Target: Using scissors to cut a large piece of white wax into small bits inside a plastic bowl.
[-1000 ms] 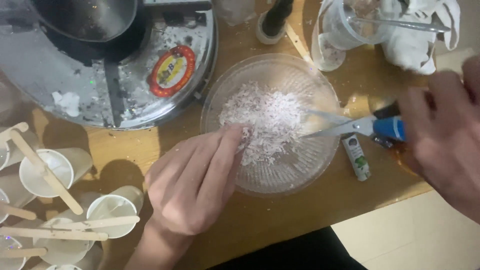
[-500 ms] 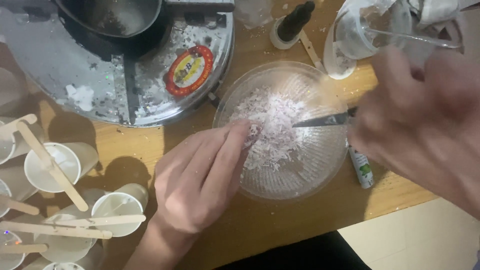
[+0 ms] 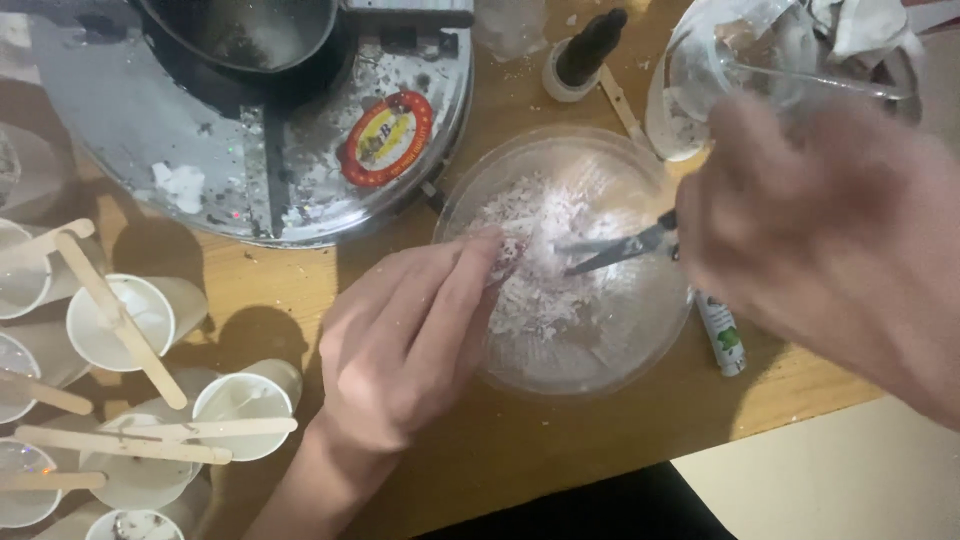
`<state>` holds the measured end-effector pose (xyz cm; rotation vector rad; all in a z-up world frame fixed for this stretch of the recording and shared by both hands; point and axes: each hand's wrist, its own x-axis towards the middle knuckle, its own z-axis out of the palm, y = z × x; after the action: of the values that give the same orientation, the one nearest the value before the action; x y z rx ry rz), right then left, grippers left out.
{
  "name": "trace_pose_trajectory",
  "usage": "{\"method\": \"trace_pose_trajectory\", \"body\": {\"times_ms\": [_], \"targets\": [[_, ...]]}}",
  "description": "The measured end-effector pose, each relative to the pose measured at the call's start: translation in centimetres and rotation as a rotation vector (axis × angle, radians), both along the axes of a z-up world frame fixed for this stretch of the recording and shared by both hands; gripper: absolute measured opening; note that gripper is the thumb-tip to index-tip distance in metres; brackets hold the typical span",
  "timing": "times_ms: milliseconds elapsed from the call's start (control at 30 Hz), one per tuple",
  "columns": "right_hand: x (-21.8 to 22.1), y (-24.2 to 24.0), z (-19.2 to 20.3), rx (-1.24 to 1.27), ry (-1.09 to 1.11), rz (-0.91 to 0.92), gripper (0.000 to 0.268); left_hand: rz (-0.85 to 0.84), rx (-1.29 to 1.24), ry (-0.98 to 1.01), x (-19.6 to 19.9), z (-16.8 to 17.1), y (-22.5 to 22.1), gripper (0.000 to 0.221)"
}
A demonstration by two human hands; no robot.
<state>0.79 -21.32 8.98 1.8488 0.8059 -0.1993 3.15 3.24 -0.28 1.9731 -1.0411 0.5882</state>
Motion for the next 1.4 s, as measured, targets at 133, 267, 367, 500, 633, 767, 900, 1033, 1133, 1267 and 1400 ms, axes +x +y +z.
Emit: {"method": "trace_pose_trajectory", "body": {"times_ms": [133, 267, 367, 500, 633, 767, 900, 1033, 1133, 1267, 1400], "targets": [[-2.2, -2.1, -1.2, 0.154, 0.163, -0.037, 0.073, 0.007, 0.015, 0.002, -0.1, -0.2, 0.2, 0.01], [-3.7, -3.3, -0.8, 0.345, 0.178, -0.039, 0.046, -0.007, 0.007, 0.011, -0.2, -0.2, 0.2, 0.011], [-4.5, -3.3, -0.5, 0.314, 0.161, -0.026, 0.048, 0.0, 0.01, 0.007, -0.2, -0.4, 0.1, 0.011], [-4.5, -1.6, 0.2, 0.468, 0.164, 0.017, 0.053, 0.006, -0.003, 0.0, -0.4, -0.9, 0.1, 0.011], [-4.2, -0.7, 0.3, 0.471, 0.161, 0.093, 0.044, 0.0, -0.013, 0.011, -0.3, -0.5, 0.1, 0.009], [-4.1, -0.6, 0.0, 0.493, 0.183, 0.068, 0.045, 0.001, -0.01, 0.006, -0.3, -0.7, 0.2, 0.011], [-4.1, -0.3, 0.0, 0.473, 0.238, 0.019, 0.047, 0.003, -0.011, 0.013, -0.3, -0.8, 0.2, 0.011], [-4.0, -0.1, -0.3, 0.473, 0.232, 0.026, 0.048, 0.008, -0.006, 0.012, -0.3, -0.7, 0.4, 0.011], [-4.3, -0.1, -0.6, 0.474, 0.204, 0.011, 0.05, 0.002, -0.003, 0.015, -0.3, -0.8, 0.3, 0.011], [-4.6, -0.2, -0.8, 0.452, 0.233, -0.016, 0.049, 0.008, -0.014, 0.002, -0.2, -0.9, 0.3, 0.011], [-4.7, -0.3, -0.9, 0.439, 0.218, -0.037, 0.051, 0.003, -0.016, 0.017, -0.2, -0.7, 0.3, 0.011]]}}
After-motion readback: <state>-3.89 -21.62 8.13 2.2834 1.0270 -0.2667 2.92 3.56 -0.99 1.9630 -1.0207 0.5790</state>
